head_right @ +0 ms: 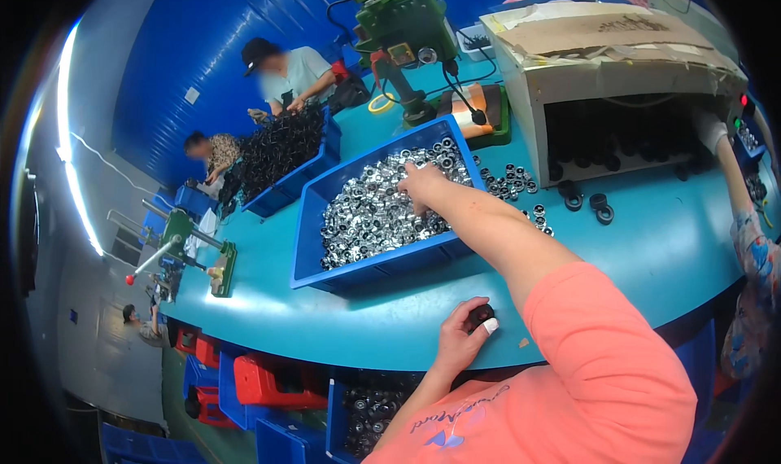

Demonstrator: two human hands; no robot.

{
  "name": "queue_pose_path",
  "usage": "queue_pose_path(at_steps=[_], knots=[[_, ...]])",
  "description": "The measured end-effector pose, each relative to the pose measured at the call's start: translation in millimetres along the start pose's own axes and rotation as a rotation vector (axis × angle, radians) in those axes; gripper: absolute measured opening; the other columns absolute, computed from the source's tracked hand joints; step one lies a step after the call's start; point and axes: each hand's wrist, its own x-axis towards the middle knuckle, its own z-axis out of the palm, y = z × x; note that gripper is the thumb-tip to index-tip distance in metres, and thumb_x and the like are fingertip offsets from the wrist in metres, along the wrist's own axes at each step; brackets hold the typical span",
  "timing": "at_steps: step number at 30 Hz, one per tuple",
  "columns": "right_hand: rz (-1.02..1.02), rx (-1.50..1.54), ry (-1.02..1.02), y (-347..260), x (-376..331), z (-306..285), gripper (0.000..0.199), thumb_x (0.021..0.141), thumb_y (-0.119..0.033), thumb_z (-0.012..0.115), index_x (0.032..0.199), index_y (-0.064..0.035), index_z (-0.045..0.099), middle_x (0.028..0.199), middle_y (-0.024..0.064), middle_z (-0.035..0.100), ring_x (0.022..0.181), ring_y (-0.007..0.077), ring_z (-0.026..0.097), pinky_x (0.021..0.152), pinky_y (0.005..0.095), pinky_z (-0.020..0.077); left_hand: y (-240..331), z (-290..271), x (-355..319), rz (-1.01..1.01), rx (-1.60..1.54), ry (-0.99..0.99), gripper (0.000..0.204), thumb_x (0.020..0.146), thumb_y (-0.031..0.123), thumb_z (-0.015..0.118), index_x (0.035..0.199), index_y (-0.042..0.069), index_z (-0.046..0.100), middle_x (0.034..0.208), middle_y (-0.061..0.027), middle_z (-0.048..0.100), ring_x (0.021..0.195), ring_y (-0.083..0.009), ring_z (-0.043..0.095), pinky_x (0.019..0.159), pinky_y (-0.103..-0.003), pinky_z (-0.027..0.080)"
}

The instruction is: Assembling small plastic components into metal rings or bearings at a factory workbench.

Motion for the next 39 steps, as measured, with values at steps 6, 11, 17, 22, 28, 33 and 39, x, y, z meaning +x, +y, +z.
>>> queue_pose_path(at_steps=[6, 11, 17, 22, 28, 33, 39], knots=[[-0.018, 0.132, 0.034, -7.4, 3.2, -6.0, 0.067, 0.070, -0.028, 0.090, 0.134, -0.0283, 0.069, 0.141, 0.0131, 0.052, 0.120, 0.0387, 0.064, 0.098, 0.0461, 0.0580, 1.5, -5.5, -1.9, -0.027, -0.076, 0.010, 0.044, 0.091, 0.001, 0.079, 0.132, 0.000, 0.063, 0.113, -0.0040, 0.059, 0.104, -0.0136, 0.062, 0.092, -0.028, 0.054], [-0.010, 0.045, 0.014, -4.4, 6.1, 8.0, 0.047, 0.077, -0.021, 0.082, 0.123, -0.0247, 0.074, 0.133, 0.0149, 0.060, 0.118, 0.0355, 0.067, 0.096, 0.0457, 0.0575, 0.4, -5.2, -2.6, -0.039, -0.102, -0.013, 0.045, 0.090, 0.000, 0.078, 0.132, -0.001, 0.062, 0.113, -0.0041, 0.059, 0.105, -0.0134, 0.061, 0.092, -0.027, 0.054], [-0.049, 0.109, 0.047, 6.0, 12.6, 16.5, 0.035, 0.074, -0.011, 0.077, 0.107, -0.0226, 0.077, 0.107, 0.0083, 0.075, 0.108, 0.0305, 0.071, 0.090, 0.0459, 0.0580, -9.8, -3.7, -0.7, -0.019, -0.153, 0.018, 0.043, 0.090, 0.002, 0.078, 0.130, 0.002, 0.065, 0.113, -0.0053, 0.063, 0.103, -0.0140, 0.064, 0.087, -0.028, 0.055], [-0.121, 0.352, 0.141, 22.6, -42.0, -49.9, 0.032, 0.072, -0.009, 0.075, 0.103, -0.0142, 0.076, 0.098, 0.0098, 0.076, 0.090, 0.0264, 0.075, 0.076, 0.0409, 0.0598, -10.0, -5.0, 0.9, -0.052, -0.233, 0.010, 0.045, 0.089, -0.003, 0.077, 0.132, 0.001, 0.063, 0.111, -0.0038, 0.063, 0.101, -0.0125, 0.061, 0.089, -0.027, 0.054], [-0.123, 0.479, 0.531, 76.6, -157.3, -86.9, 0.026, 0.072, -0.010, 0.075, 0.098, -0.0141, 0.076, 0.091, 0.0133, 0.074, 0.082, 0.0270, 0.074, 0.074, 0.0406, 0.0576, -5.9, -4.7, -0.5, -0.107, -0.292, 0.018, 0.043, 0.090, -0.004, 0.076, 0.131, 0.000, 0.063, 0.112, -0.0048, 0.063, 0.103, -0.0130, 0.062, 0.088, -0.028, 0.055], [0.190, 0.350, 0.471, 100.2, -209.4, -0.7, 0.023, 0.078, -0.012, 0.076, 0.098, -0.0222, 0.075, 0.104, 0.0132, 0.064, 0.099, 0.0364, 0.068, 0.083, 0.0469, 0.0561, -5.9, -0.1, 1.7, -0.110, -0.263, 0.016, 0.044, 0.089, -0.004, 0.077, 0.131, 0.000, 0.063, 0.111, -0.0046, 0.064, 0.100, -0.0124, 0.062, 0.087, -0.027, 0.055], [0.244, 0.152, 0.376, 90.2, -203.2, 55.0, 0.038, 0.080, -0.024, 0.082, 0.117, -0.0284, 0.077, 0.129, 0.0109, 0.061, 0.123, 0.0378, 0.059, 0.098, 0.0484, 0.0578, -8.6, 5.2, 0.9, -0.047, -0.206, 0.035, 0.046, 0.088, -0.006, 0.075, 0.132, 0.002, 0.063, 0.105, -0.0041, 0.064, 0.093, -0.0112, 0.063, 0.078, -0.026, 0.055]])
